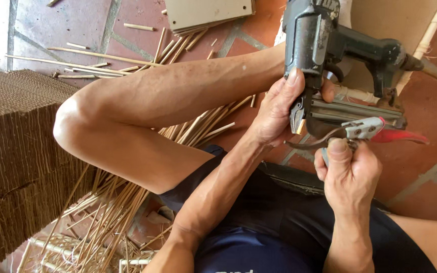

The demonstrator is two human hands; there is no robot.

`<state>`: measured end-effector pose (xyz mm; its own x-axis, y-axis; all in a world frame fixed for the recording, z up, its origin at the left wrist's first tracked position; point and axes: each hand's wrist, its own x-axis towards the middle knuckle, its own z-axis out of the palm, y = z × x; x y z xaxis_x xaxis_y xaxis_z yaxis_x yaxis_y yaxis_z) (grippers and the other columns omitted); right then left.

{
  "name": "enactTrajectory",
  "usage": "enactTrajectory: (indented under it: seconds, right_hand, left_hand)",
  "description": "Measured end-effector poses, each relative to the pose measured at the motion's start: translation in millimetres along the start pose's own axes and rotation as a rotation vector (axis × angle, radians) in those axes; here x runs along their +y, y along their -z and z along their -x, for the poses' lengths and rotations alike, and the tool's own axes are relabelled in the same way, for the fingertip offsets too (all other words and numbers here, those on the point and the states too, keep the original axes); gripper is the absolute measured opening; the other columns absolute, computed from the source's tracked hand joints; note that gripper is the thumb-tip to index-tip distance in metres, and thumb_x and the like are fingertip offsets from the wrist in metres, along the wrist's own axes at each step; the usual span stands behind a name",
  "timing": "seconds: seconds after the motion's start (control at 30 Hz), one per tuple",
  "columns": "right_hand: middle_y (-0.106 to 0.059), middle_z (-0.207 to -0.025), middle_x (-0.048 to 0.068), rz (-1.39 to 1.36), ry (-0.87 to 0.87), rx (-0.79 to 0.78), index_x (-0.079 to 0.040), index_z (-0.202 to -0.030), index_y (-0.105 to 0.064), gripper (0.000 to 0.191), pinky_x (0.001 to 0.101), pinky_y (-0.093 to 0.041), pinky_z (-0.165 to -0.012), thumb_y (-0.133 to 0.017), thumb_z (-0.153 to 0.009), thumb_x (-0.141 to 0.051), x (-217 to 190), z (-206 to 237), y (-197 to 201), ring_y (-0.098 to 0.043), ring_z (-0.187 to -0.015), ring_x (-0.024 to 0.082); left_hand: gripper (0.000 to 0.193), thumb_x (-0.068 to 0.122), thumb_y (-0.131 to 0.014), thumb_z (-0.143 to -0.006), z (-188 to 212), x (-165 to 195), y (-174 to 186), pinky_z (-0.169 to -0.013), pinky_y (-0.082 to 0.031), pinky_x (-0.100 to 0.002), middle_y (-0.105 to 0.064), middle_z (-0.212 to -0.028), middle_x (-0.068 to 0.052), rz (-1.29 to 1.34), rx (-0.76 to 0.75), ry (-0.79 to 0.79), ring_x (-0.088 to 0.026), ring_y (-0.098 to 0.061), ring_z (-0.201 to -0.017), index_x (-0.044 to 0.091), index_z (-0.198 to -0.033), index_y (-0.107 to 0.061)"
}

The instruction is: The person assembles a rectangular bamboo frame onto a flat board. They place bamboo sticks along the edges, secure them with a pneumatic nail gun, and trim excess ends with pliers. The person repeatedly repositions the frame and uses their foot to stabilize it during nailing.

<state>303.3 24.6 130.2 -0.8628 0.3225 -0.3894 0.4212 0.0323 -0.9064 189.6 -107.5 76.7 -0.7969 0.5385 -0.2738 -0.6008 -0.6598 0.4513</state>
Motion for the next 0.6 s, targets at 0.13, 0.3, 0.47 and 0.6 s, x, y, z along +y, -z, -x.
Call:
enactTrajectory:
  seconds: [0.13,0.3,0.47,0.6]
  right_hand:
    - [-0.054,-0.065,0.004,0.009,0.002,0.000,-0.001,-0.089,-0.052,0.057,0.0246,-0.037,-0.048,-0.056,-0.105,-0.056,-8.4,-3.2,-1.6,-0.049,-0.053,0.010]
    - [-0.055,-0.064,0.004,0.016,-0.011,-0.024,-0.002,-0.090,-0.053,0.056,0.0244,-0.037,-0.046,-0.056,-0.103,-0.056,-20.3,-8.7,-0.3,-0.049,-0.052,0.010]
    - [-0.056,-0.065,0.003,0.023,0.012,-0.017,-0.001,-0.090,-0.054,0.057,0.0242,-0.037,-0.047,-0.056,-0.104,-0.056,-20.6,-6.5,-3.9,-0.050,-0.053,0.010]
    - [-0.055,-0.064,0.003,0.037,0.007,-0.016,-0.001,-0.090,-0.055,0.057,0.0244,-0.037,-0.047,-0.056,-0.104,-0.056,-21.5,-7.9,-3.3,-0.049,-0.053,0.010]
  left_hand:
    - [0.057,0.053,-0.052,-0.114,1.6,0.5,2.0,-0.082,-0.057,-0.031,-0.067,-0.106,-0.009,-0.077,0.004,-0.024,-0.014,-0.066,-0.092,-0.003,-0.122,-0.060]
    - [0.057,0.053,-0.051,-0.114,2.5,-0.9,1.1,-0.084,-0.057,-0.032,-0.067,-0.106,-0.010,-0.095,0.018,-0.027,-0.014,-0.066,-0.092,-0.003,-0.121,-0.061]
    - [0.055,0.051,-0.052,-0.112,2.5,0.5,-0.1,-0.087,-0.058,-0.033,-0.066,-0.106,-0.009,-0.048,-0.007,-0.033,-0.014,-0.066,-0.093,-0.002,-0.124,-0.059]
    - [0.056,0.051,-0.053,-0.112,2.6,0.8,0.3,-0.086,-0.059,-0.032,-0.067,-0.107,-0.010,-0.081,0.015,-0.022,-0.014,-0.067,-0.092,-0.003,-0.126,-0.058]
